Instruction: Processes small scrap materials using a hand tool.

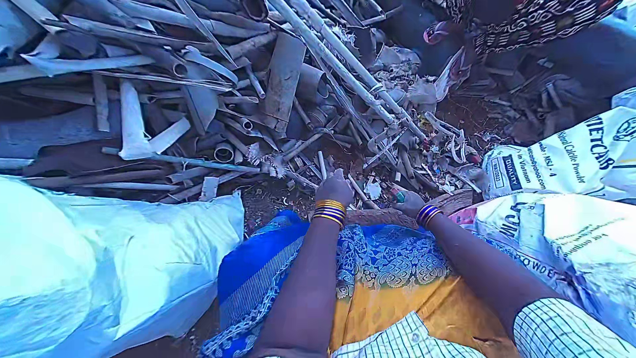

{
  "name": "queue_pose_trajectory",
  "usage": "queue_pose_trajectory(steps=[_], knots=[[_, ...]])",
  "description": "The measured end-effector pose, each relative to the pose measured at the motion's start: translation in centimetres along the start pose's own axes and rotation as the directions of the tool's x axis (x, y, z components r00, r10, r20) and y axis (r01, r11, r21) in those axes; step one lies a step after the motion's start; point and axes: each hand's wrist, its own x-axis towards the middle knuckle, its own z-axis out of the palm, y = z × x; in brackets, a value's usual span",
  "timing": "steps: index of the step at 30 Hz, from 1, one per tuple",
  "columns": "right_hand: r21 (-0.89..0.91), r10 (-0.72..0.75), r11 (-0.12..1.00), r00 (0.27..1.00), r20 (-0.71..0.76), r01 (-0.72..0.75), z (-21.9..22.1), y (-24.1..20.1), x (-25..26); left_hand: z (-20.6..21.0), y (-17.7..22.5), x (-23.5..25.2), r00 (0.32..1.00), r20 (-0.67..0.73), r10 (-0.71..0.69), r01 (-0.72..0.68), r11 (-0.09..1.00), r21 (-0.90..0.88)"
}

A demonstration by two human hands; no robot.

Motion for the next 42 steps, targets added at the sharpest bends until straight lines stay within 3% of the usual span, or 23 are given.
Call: queue_pose_trajectory(steps=[6, 12, 17, 19, 21, 24, 27, 29, 31, 32, 34, 36, 39, 42], knots=[[-0.354, 0.029, 0.933, 0.97, 0.242, 0.06, 2.3, 0.1, 10.8, -0.4, 0.5, 2.1, 0.938, 0.319, -0.138, 0.093, 0.984, 0.154], [-0.226, -0.057, 0.965, 0.949, 0.31, 0.132, 7.3, -1.6, 16.4, -0.2, 0.6, 3.4, 0.87, 0.454, -0.191, 0.101, 0.972, 0.214], [-0.291, 0.026, 0.954, 0.945, 0.325, 0.073, 9.9, -1.6, 17.7, -0.5, 0.4, 4.1, 0.831, 0.516, -0.207, 0.089, 0.966, 0.243], [-0.199, -0.049, 0.974, 0.964, 0.262, 0.103, 9.0, -1.0, 17.8, -0.7, 0.5, 4.3, 0.823, 0.53, -0.204, 0.075, 0.964, 0.254], [0.018, -0.158, 0.987, 0.97, 0.185, 0.157, 6.9, -1.2, 16.9, -0.7, 0.5, 4.4, 0.821, 0.535, -0.2, 0.068, 0.964, 0.256], [0.46, -0.306, 0.866, 0.936, 0.172, 0.198, 2.8, -2.3, 14.4, -0.3, 0.0, 4.6, 0.865, 0.474, -0.166, 0.092, 0.98, 0.177], [0.724, -0.559, 0.647, 0.796, 0.233, 0.241, -0.2, -3.1, 11.8, 0.2, -0.6, 5.1, 0.943, 0.323, -0.077, 0.147, 0.968, -0.201], [0.747, -0.674, 0.608, 0.671, 0.309, 0.267, -1.8, -4.0, 10.1, 0.3, -0.6, 4.9, 0.975, 0.221, 0.01, 0.104, 0.86, -0.5], [0.733, -0.714, 0.616, 0.596, 0.366, 0.288, -2.5, -4.6, 9.5, 0.7, -0.4, 4.4, 0.996, 0.092, 0.016, 0.043, 0.798, -0.601], [0.704, -0.684, 0.643, 0.639, 0.352, 0.3, -2.6, -4.9, 9.6, 0.5, -0.4, 4.3, 0.999, 0.042, -0.028, 0.047, 0.807, -0.589], [0.558, -0.511, 0.766, 0.829, 0.228, 0.319, -2.1, -4.9, 10.8, 0.5, -0.6, 4.4, 0.985, -0.029, -0.167, 0.112, 0.767, -0.631], [0.308, -0.27, 0.924, 0.957, 0.107, 0.226, -0.4, -4.3, 13.8, 1.1, -0.9, 4.8, 0.957, -0.068, -0.28, 0.124, 0.612, -0.781], [0.165, -0.014, 0.986, 0.995, 0.102, -0.003, 2.9, -3.6, 17.7, 1.3, -1.1, 5.0, 0.93, -0.096, -0.355, 0.078, 0.446, -0.892], [0.072, 0.024, 0.997, 0.99, 0.135, -0.034, 5.1, -3.6, 19.6, 1.6, -1.5, 5.4, 0.903, -0.194, -0.384, 0.028, 0.502, -0.864]])
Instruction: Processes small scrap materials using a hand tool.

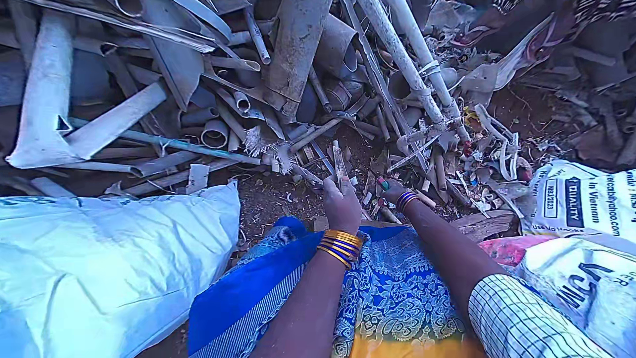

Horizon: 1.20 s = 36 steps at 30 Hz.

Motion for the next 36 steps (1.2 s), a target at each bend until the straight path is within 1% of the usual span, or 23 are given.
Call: queue_pose_trajectory(steps=[2, 3, 6, 9, 14, 16, 19, 21, 22, 25, 28, 30, 31, 34, 35, 36], knots=[[-0.079, -0.011, 0.997, 1.0, 0.013, 0.012, 0.9, 0.0, 1.1, 0.0, -0.4, 0.3, 0.998, -0.041, 0.046, -0.044, 0.998, 0.053], [-0.08, 0.005, 0.997, 1.0, 0.024, -0.003, 1.3, -0.2, 1.5, -0.1, -0.5, 0.4, 0.997, -0.041, 0.06, -0.056, 0.995, 0.08], [-0.035, 0.067, 0.997, 0.997, 0.044, -0.066, 1.9, -0.6, 3.0, -0.3, -0.3, 0.5, 0.997, -0.026, 0.078, -0.073, 0.983, 0.168], [0.07, 0.086, 0.994, 0.996, 0.019, -0.087, 2.3, 0.2, 4.9, -0.2, -0.5, 0.4, 0.998, -0.011, 0.069, -0.065, 0.975, 0.211], [0.06, 0.107, 0.992, 0.994, 0.0, -0.107, 1.4, 0.0, 6.5, -0.2, 0.1, 0.2, 0.997, 0.047, 0.058, -0.069, 0.962, 0.266], [0.094, 0.113, 0.989, 0.993, 0.015, -0.114, 1.1, 0.1, 6.5, -0.3, 0.5, 0.1, 0.997, 0.058, 0.046, -0.061, 0.955, 0.29], [0.15, 0.046, 0.987, 0.998, 0.03, -0.05, 0.7, -1.2, 4.1, -0.5, 0.9, 0.3, 0.998, 0.054, 0.024, -0.038, 0.958, 0.283], [0.131, -0.047, 0.99, 0.999, 0.005, 0.046, 0.7, -2.2, 1.8, -0.7, 1.1, 0.4, 0.998, 0.05, 0.023, -0.036, 0.96, 0.276], [0.122, -0.115, 0.986, 0.993, -0.016, 0.116, 0.8, -2.5, 0.6, -0.9, 1.3, 0.4, 0.999, 0.049, 0.024, -0.037, 0.96, 0.279], [0.076, -0.319, 0.944, 0.947, -0.043, 0.321, -0.3, -3.5, -3.6, -1.3, 1.3, 0.4, 0.999, 0.022, 0.049, -0.053, 0.96, 0.275], [0.127, -0.452, 0.878, 0.887, -0.098, 0.461, -2.1, -4.0, -7.8, -1.8, 1.5, 0.3, 0.999, -0.022, 0.025, -0.019, 0.967, 0.253], [0.137, -0.524, 0.831, 0.841, -0.131, 0.539, -3.5, -4.1, -10.7, -2.4, 2.1, -0.3, 1.0, 0.022, 0.009, -0.015, 0.956, 0.292], [0.125, -0.56, 0.809, 0.817, -0.137, 0.575, -4.2, -4.2, -12.1, -2.7, 2.4, -0.7, 0.998, 0.064, 0.029, -0.047, 0.95, 0.308], [0.003, -0.654, 0.753, 0.749, -0.107, 0.658, -5.9, -4.3, -16.0, -3.3, 3.0, -2.2, 0.971, 0.214, 0.11, -0.181, 0.919, 0.35], [-0.044, -0.669, 0.743, 0.737, -0.1, 0.668, -6.2, -4.1, -17.1, -3.5, 3.3, -2.7, 0.961, 0.245, 0.126, -0.215, 0.9, 0.38], [-0.083, -0.662, 0.75, 0.743, -0.104, 0.656, -6.4, -4.1, -18.3, -3.6, 3.5, -3.2, 0.954, 0.263, 0.14, -0.24, 0.884, 0.401]])
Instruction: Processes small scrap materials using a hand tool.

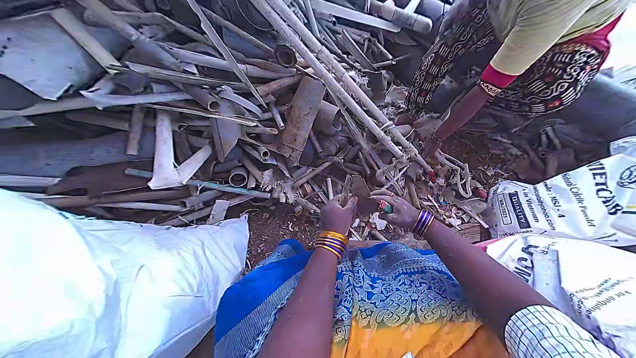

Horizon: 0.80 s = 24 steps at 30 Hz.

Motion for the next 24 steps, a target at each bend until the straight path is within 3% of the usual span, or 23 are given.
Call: queue_pose_trajectory(steps=[3, 5, 8, 10, 13, 16, 18, 20, 22, 24], knots=[[-0.07, 0.209, 0.973, 0.967, -0.145, -0.221, -0.1, -3.0, -3.0, -0.1, 0.0, -1.1, 0.995, -0.092, -0.044, 0.042, 0.999, -0.023], [-0.053, 0.38, 0.911, 0.882, -0.277, -0.409, 0.8, -4.5, -5.3, -0.2, -0.3, -1.3, 0.968, -0.183, -0.173, 0.137, 0.971, -0.196], [-0.059, 0.487, 0.855, 0.838, -0.246, -0.515, 2.3, -6.0, -9.3, -0.1, -1.0, -1.6, 0.929, -0.233, -0.289, 0.143, 0.858, -0.493], [0.019, 0.484, 0.871, 0.851, -0.202, -0.491, 3.7, -6.4, -11.6, -0.2, -1.2, -2.0, 0.929, -0.218, -0.298, 0.112, 0.79, -0.603], [0.303, 0.449, 0.879, 0.852, -0.268, -0.368, 7.2, -5.6, -12.9, 0.2, -2.1, -2.0, 0.944, -0.19, -0.268, 0.069, 0.728, -0.682], [0.668, 0.506, 0.708, 0.824, -0.255, -0.227, 9.5, -5.8, -11.8, 1.1, -2.4, -3.3, 0.966, -0.149, -0.209, 0.049, 0.719, -0.693], [0.805, 0.532, 0.58, 0.807, -0.257, -0.126, 9.5, -6.1, -10.8, 1.9, -2.3, -4.9, 0.983, -0.162, -0.088, -0.008, 0.86, -0.511], [0.902, 0.583, 0.427, 0.781, -0.224, -0.06, 8.7, -6.4, -10.0, 2.4, -2.9, -6.5, 0.977, -0.14, 0.159, -0.181, 0.971, -0.158], [0.954, 0.622, 0.299, 0.765, -0.165, -0.037, 7.8, -6.2, -9.7, 3.5, -3.9, -7.5, 0.882, -0.1, 0.46, -0.446, 0.885, 0.129], [0.974, 0.626, 0.227, 0.764, -0.153, 0.009, 7.4, -5.6, -9.6, 5.4, -5.2, -7.4, 0.687, -0.159, 0.709, -0.668, 0.702, 0.245]])
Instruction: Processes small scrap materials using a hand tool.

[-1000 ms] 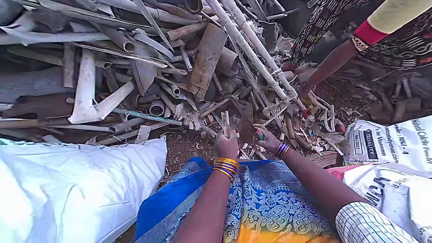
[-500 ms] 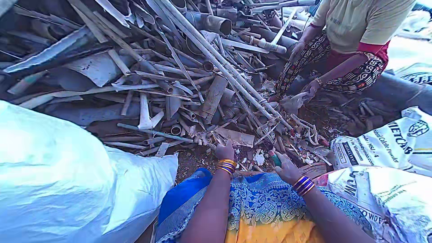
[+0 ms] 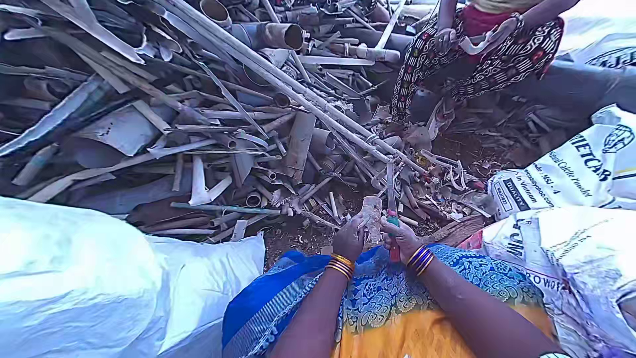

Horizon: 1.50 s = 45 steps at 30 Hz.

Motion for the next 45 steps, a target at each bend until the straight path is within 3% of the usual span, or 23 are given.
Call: queue_pose_trajectory(steps=[3, 6, 8, 9, 12, 15, 18, 19, 21, 22, 23, 25, 26, 27, 30, 32, 35, 37, 39, 40, 42, 43, 45], knots=[[0.0, -0.062, 0.998, 0.998, 0.001, 0.062, -0.3, 0.1, -0.1, 0.7, 0.2, -0.1, 0.994, -0.033, 0.107, -0.107, 0.994, -0.01], [-0.013, -0.165, 0.986, 0.985, -0.047, 0.164, -0.9, 0.5, 0.0, -1.4, 1.7, 1.2, 0.945, 0.18, -0.274, 0.307, 0.932, -0.192], [-0.062, -0.244, 0.969, 0.966, -0.084, 0.24, -1.4, 0.5, 0.2, -2.9, 1.9, 2.2, 0.827, 0.274, -0.492, 0.559, 0.666, -0.493], [-0.107, -0.272, 0.959, 0.957, -0.101, 0.262, -1.7, 0.4, 0.3, -3.9, 2.0, 2.3, 0.798, 0.315, -0.514, 0.578, 0.506, -0.64], [-0.26, -0.312, 0.928, 0.939, -0.143, 0.268, -2.5, 0.6, 0.7, -7.8, 2.1, 1.9, 0.765, 0.387, -0.515, 0.489, 0.074, -0.869], [-0.342, -0.31, 0.911, 0.93, -0.196, 0.231, -2.9, 1.6, 1.3, -11.9, 2.3, 1.4, 0.784, 0.338, -0.521, 0.348, -0.083, -0.934], [-0.431, -0.303, 0.883, 0.928, -0.217, 0.187, -3.8, 2.5, 1.6, -16.1, 3.3, 0.1, 0.796, 0.165, -0.583, 0.222, 0.027, -0.975], [-0.453, -0.305, 0.872, 0.929, -0.211, 0.183, -3.9, 2.8, 1.6, -17.9, 3.7, -0.6, 0.831, 0.034, -0.555, 0.156, 0.174, -0.972], [-0.481, -0.325, 0.853, 0.927, -0.188, 0.201, -3.8, 3.1, 1.8, -22.5, 3.8, -1.7, 0.869, -0.388, -0.306, -0.097, 0.665, -0.74], [-0.489, -0.333, 0.847, 0.925, -0.182, 0.208, -3.8, 3.2, 1.6, -25.3, 3.6, -2.0, 0.8, -0.597, -0.06, -0.23, 0.889, -0.397], [-0.499, -0.341, 0.84, 0.922, -0.183, 0.212, -3.9, 3.3, 1.5, -28.6, 3.4, -2.1, 0.662, -0.713, 0.23, -0.282, 0.958, 0.047], [-0.517, -0.364, 0.825, 0.914, -0.181, 0.227, -4.0, 3.1, 0.9, -36.2, 2.9, -1.9, 0.413, -0.678, 0.607, -0.072, 0.764, 0.641], [-0.523, -0.381, 0.818, 0.907, -0.181, 0.24, -3.9, 3.1, 0.7, -39.5, 2.6, -2.0, 0.389, -0.674, 0.627, 0.104, 0.697, 0.709], [-0.528, -0.394, 0.81, 0.903, -0.171, 0.254, -3.7, 3.0, 0.6, -42.1, 2.2, -2.3, 0.442, -0.729, 0.523, 0.291, 0.685, 0.668], [-0.496, -0.38, 0.825, 0.915, -0.135, 0.27, -3.5, 2.8, 0.3, -47.0, 1.1, -2.6, 0.64, -0.748, -0.174, 0.65, 0.642, 0.406], [-0.402, -0.356, 0.869, 0.929, -0.105, 0.288, -3.3, 2.4, 0.0, -45.9, 0.7, -3.0, 0.684, -0.683, -0.256, 0.638, 0.663, 0.391], [-0.2, -0.304, 0.936, 0.952, -0.042, 0.29, -2.7, 1.4, -1.0, -39.3, 1.4, -3.2, 0.827, -0.563, -0.019, 0.313, 0.847, 0.43], [-0.093, -0.286, 0.954, 0.958, -0.009, 0.284, -2.5, 0.9, -1.3, -31.9, 2.6, -2.8, 0.921, -0.389, 0.004, 0.116, 0.951, 0.285], [-0.034, -0.273, 0.961, 0.962, -0.002, 0.273, -2.1, 0.7, -1.0, -23.8, 4.4, -2.2, 0.988, -0.078, -0.134, 0.142, 0.985, 0.102], [-0.023, -0.262, 0.965, 0.965, -0.005, 0.262, -2.0, 0.6, -0.9, -20.1, 5.1, -1.7, 0.965, 0.141, -0.221, 0.215, 0.975, 0.055], [0.009, -0.248, 0.969, 0.969, -0.019, 0.248, -1.7, 0.4, -0.7, -13.2, 5.7, -0.5, 0.781, 0.519, -0.347, 0.407, 0.913, -0.001], [0.025, -0.245, 0.969, 0.969, -0.023, 0.246, -1.6, 0.4, -0.7, -10.0, 5.5, -0.3, 0.702, 0.607, -0.373, 0.511, 0.857, -0.064], [0.033, -0.24, 0.97, 0.971, -0.025, 0.24, -1.5, 0.3, -0.3, -5.1, 4.9, -0.3, 0.637, 0.636, -0.436, 0.697, 0.677, -0.235]])
